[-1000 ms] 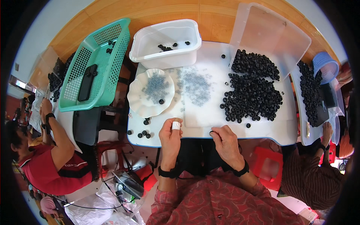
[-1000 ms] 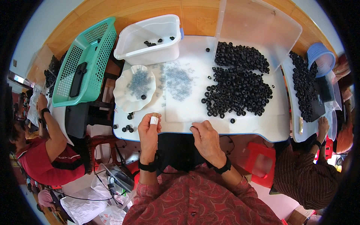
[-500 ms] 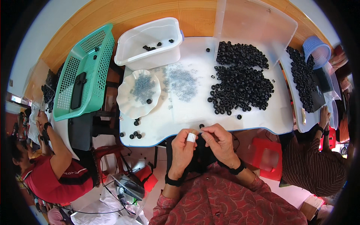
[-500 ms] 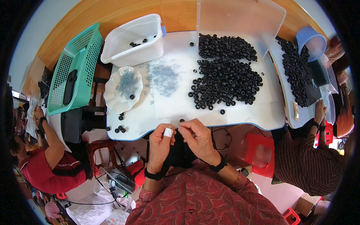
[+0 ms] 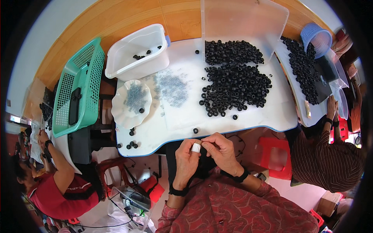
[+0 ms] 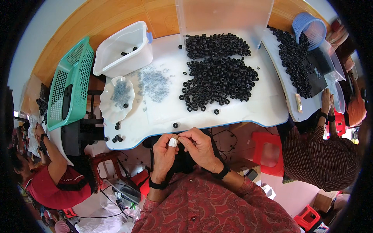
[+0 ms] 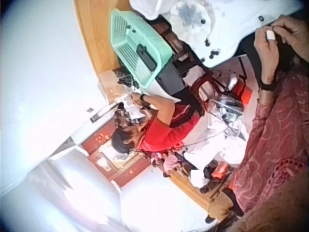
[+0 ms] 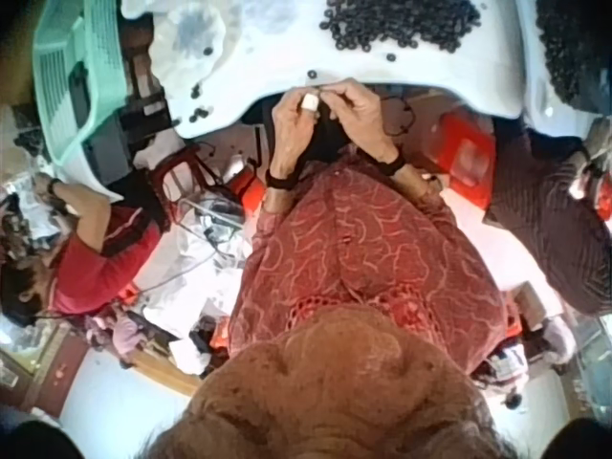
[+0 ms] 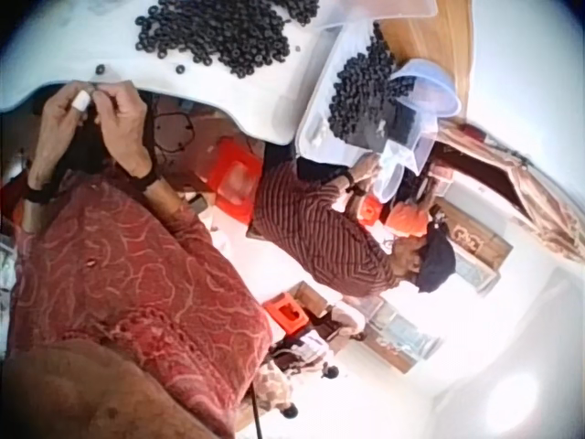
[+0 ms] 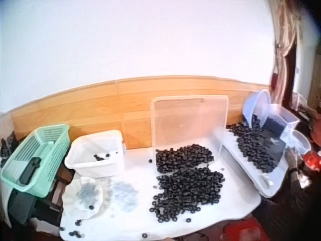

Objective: The recorder is assembling small black plastic components by attaching white pieces to them.

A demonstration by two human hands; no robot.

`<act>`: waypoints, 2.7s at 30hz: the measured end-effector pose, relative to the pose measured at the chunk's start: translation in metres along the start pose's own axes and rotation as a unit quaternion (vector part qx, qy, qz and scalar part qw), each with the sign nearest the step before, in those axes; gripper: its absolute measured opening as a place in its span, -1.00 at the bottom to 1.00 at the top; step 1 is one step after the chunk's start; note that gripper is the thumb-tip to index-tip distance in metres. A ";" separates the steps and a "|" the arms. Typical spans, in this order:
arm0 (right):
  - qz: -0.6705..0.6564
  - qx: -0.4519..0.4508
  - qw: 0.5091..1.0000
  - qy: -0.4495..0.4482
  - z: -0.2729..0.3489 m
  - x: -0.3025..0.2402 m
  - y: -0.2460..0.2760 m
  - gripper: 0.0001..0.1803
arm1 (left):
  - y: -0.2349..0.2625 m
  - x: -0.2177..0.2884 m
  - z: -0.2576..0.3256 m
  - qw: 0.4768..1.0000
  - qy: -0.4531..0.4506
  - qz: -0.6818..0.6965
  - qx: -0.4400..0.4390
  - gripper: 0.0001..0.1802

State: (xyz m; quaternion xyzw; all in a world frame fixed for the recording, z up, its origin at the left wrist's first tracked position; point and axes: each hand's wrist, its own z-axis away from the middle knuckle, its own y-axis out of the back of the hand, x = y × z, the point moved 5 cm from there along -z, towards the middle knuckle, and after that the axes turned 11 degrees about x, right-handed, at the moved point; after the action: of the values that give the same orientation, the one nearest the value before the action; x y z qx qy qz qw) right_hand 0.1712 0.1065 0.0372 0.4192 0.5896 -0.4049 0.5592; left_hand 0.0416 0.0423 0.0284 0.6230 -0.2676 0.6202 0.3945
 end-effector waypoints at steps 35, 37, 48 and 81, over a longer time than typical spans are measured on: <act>0.114 0.133 0.978 0.116 -0.027 0.002 0.072 -0.89 | -0.020 0.015 -0.029 0.895 -0.231 -0.347 0.159 -0.79; 0.124 0.135 0.975 0.122 -0.028 0.003 0.072 -0.89 | -0.018 0.016 -0.031 0.919 -0.217 -0.297 0.142 -0.75; 0.107 0.117 0.982 0.102 -0.028 0.002 0.052 -0.91 | -0.004 -0.009 -0.039 0.936 0.120 0.328 0.027 -0.69; -0.011 -0.020 1.000 0.006 -0.016 -0.022 -0.026 -0.89 | 0.012 -0.015 -0.011 0.895 0.133 0.425 -0.018 -0.74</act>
State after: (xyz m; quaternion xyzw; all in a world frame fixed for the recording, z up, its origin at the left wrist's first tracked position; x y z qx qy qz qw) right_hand 0.1418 0.1126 0.0605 0.4041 0.6053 -0.3964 0.5596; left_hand 0.0241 0.0427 0.0147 0.3542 -0.4633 0.8009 0.1361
